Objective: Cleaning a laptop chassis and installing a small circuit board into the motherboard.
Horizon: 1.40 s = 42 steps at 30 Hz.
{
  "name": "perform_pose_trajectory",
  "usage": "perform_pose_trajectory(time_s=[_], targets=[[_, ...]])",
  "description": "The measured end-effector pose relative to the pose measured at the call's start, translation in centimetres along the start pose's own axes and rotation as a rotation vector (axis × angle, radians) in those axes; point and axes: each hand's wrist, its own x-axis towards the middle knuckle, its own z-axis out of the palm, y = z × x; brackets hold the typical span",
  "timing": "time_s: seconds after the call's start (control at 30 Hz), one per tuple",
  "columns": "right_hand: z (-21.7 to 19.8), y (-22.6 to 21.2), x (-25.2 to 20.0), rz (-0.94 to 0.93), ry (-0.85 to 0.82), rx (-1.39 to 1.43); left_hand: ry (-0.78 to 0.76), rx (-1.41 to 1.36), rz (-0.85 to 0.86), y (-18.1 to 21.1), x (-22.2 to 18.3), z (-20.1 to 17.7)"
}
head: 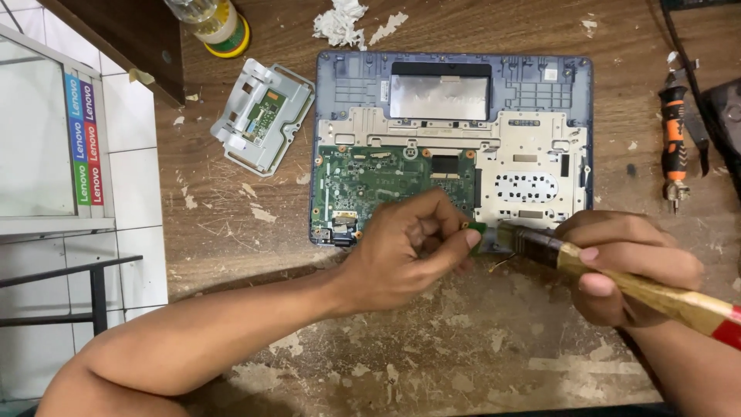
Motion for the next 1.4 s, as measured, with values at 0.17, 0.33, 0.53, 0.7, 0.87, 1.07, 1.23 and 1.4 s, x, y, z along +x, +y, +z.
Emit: perform_pose_trajectory(time_s=[0.17, 0.33, 0.53, 0.7, 0.87, 1.07, 1.23, 1.4], targets=[[-0.6, 0.3, -0.5, -0.049, -0.048, 0.026, 0.025, -0.243, -0.131, 0.8, 0.3, -0.1], [-1.3, -0.1, -0.6, 0.024, -0.127, 0.051, 0.054, -0.249, -0.139, 0.7, 0.3, -0.2], [-1.1, -0.6, -0.5, 0.117, -0.197, 0.014, 0.067, -0.240, -0.085, 0.0, 0.0, 0.1], [-1.1, 0.0, -0.6, 0.082, -0.084, -0.054, 0.141, -0.213, -0.031, 0.1, 0.0, 0.2], [-3.0, -0.7, 0.4, 0.251, -0.226, 0.050, 0.146, -0.219, -0.006, -0.1, -0.1, 0.4], [-0.4, 0.3, 2.1, 0.310, -0.090, 0.226, 0.122, -0.274, -0.037, 0.4, -0.1, 0.2], [-0.1, -1.4, 4.7, 0.755, -0.156, 0.395, 0.074, -0.410, -0.046, 0.6, 0.0, 0.3], [0.1, -1.5, 4.9, 1.008, -0.549, 0.243, 0.039, -0.563, -0.050, 0.4, -0.1, 0.4]])
